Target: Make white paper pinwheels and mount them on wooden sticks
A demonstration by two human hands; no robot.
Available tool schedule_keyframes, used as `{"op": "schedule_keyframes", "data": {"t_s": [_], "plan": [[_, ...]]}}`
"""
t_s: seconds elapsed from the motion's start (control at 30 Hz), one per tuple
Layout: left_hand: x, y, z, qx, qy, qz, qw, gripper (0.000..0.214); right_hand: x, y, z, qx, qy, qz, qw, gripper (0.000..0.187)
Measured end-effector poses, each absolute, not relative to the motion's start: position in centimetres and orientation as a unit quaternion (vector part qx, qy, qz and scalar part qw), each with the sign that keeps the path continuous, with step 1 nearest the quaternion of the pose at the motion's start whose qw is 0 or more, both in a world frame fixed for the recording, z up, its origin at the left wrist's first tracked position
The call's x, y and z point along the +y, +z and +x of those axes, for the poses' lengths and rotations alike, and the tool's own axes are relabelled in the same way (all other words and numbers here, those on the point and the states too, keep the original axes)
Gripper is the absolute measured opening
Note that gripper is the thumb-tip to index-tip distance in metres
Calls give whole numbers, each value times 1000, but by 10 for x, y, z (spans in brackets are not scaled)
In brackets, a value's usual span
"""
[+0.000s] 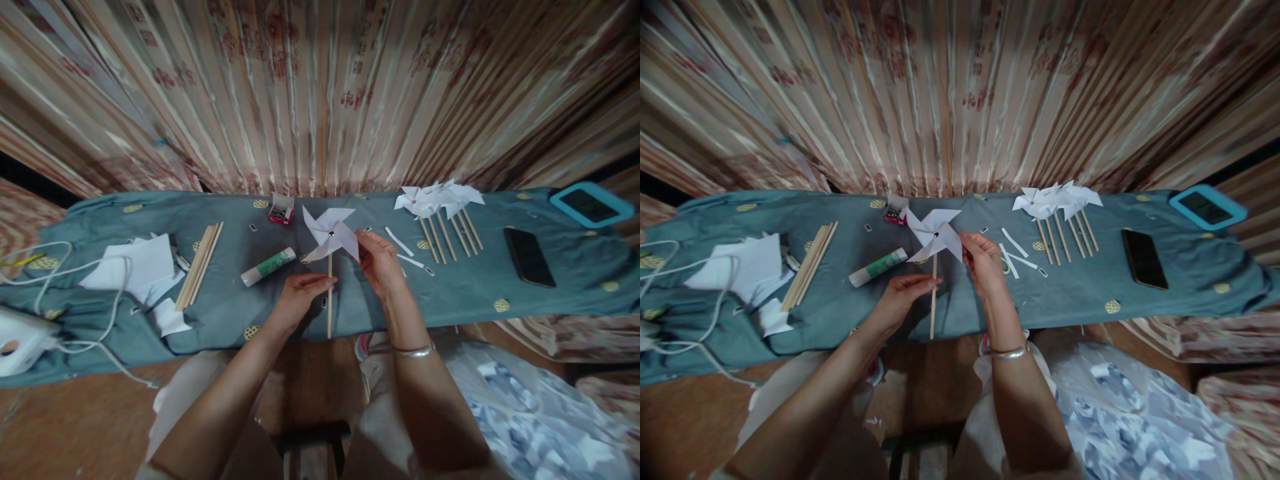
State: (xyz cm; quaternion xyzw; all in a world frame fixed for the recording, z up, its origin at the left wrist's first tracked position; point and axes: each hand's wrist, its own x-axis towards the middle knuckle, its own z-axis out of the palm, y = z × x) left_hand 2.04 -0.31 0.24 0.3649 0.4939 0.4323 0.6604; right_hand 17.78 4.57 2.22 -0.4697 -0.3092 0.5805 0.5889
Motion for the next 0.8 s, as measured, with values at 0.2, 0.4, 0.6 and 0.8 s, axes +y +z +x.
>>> {"op": "schedule_keyframes", "data": {"t_s": [0.2, 0.4, 0.6, 0.8], "plan": [[-4, 2, 21, 493, 437, 357, 662, 29, 44, 20, 176, -316, 588, -458, 588, 39], [-3, 1, 20, 496, 438, 357, 659, 33, 43, 21, 175, -316, 596, -468, 572, 39], [-4, 2, 20, 495, 440, 356, 659, 30, 42, 25, 173, -299, 608, -465, 570, 40], [-4, 2, 20, 499, 436, 365, 654, 31, 42, 26, 174, -287, 611, -476, 564, 38]]}}
